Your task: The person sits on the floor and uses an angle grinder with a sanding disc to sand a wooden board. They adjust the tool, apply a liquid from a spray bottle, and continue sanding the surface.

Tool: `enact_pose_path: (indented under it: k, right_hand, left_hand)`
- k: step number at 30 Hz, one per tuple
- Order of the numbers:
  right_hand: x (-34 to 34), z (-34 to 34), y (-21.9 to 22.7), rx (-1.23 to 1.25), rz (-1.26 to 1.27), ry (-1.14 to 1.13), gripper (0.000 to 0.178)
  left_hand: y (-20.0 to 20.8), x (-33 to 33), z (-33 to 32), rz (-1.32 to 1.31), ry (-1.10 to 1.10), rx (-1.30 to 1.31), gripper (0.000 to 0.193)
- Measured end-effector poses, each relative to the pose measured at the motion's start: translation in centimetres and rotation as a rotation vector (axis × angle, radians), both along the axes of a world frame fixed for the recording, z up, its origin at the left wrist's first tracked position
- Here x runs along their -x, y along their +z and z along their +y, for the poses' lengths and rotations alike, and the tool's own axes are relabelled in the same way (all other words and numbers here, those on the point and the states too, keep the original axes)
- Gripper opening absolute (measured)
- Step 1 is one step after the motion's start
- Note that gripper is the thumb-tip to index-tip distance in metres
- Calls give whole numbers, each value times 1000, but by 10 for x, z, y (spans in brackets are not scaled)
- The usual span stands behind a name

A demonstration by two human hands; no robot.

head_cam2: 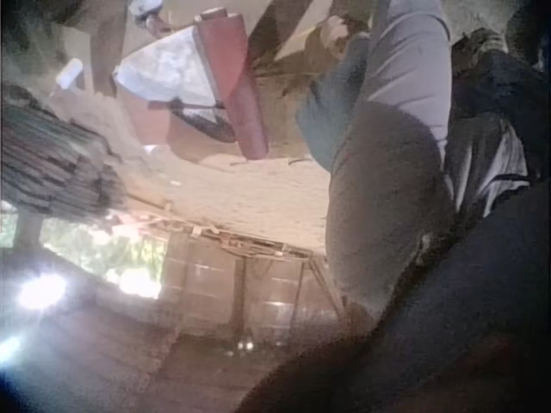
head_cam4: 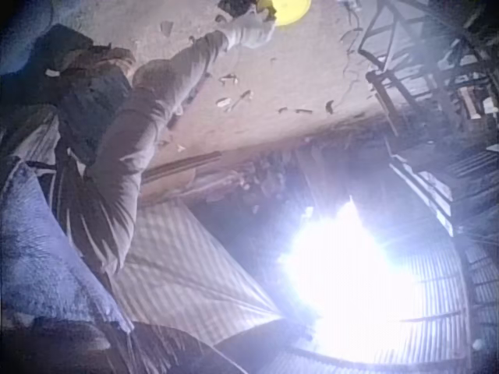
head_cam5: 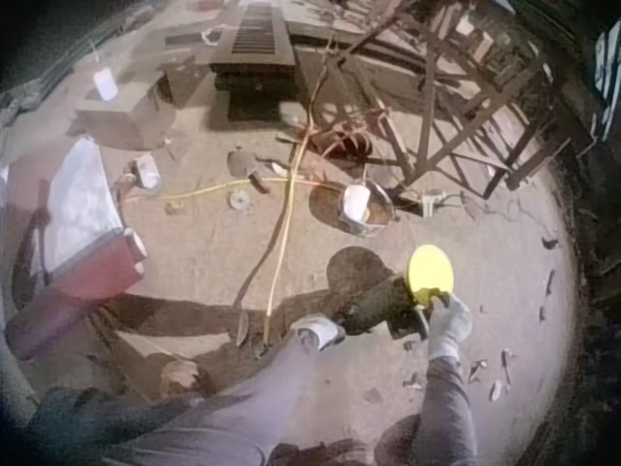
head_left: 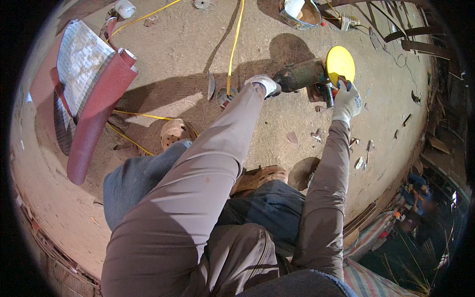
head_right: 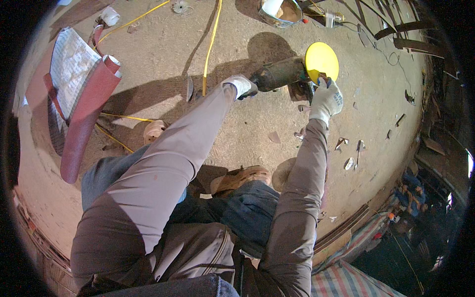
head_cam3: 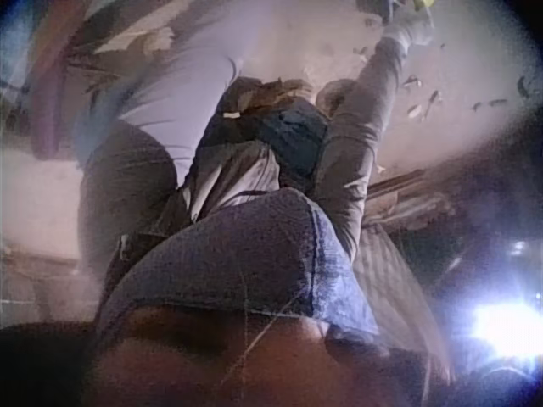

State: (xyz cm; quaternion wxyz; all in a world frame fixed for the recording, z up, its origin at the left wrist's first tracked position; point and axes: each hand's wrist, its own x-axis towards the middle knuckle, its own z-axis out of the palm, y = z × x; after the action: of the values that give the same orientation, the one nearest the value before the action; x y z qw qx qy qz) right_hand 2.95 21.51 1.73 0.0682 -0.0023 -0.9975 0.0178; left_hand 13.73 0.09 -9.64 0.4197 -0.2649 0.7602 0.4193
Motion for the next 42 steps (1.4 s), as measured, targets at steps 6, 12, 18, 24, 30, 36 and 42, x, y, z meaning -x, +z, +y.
enact_pose_path:
  k: [6, 12, 18, 24, 30, 36, 42]
  right_hand:
    - [-4, -8, 6, 2, -37, -45, 35]
    - [-2, -2, -2, 10, -16, -32, 34]
    - [-7, -12, 8, 10, -68, -46, 35]
    - [-3, -3, 0, 22, -13, -6, 35]
    - [-1, -13, -2, 56, -58, -39, 36]
    - [8, 12, -3, 105, -55, -37, 34]
    - [7, 10, 1, 242, -111, 29, 24]
  left_hand:
    - [12, 2, -6, -59, -49, -44, 55]
    - [-7, -1, 0, -2, -21, -13, 43]
    - [-14, -2, -3, 10, -10, -16, 35]
    - [14, 1, -7, -47, -38, -82, 41]
    - [-1, -5, -5, 47, 12, 1, 31]
    - [-2, 0, 2, 115, -86, 19, 43]
    - [-11, -1, -1, 25, -109, -43, 51]
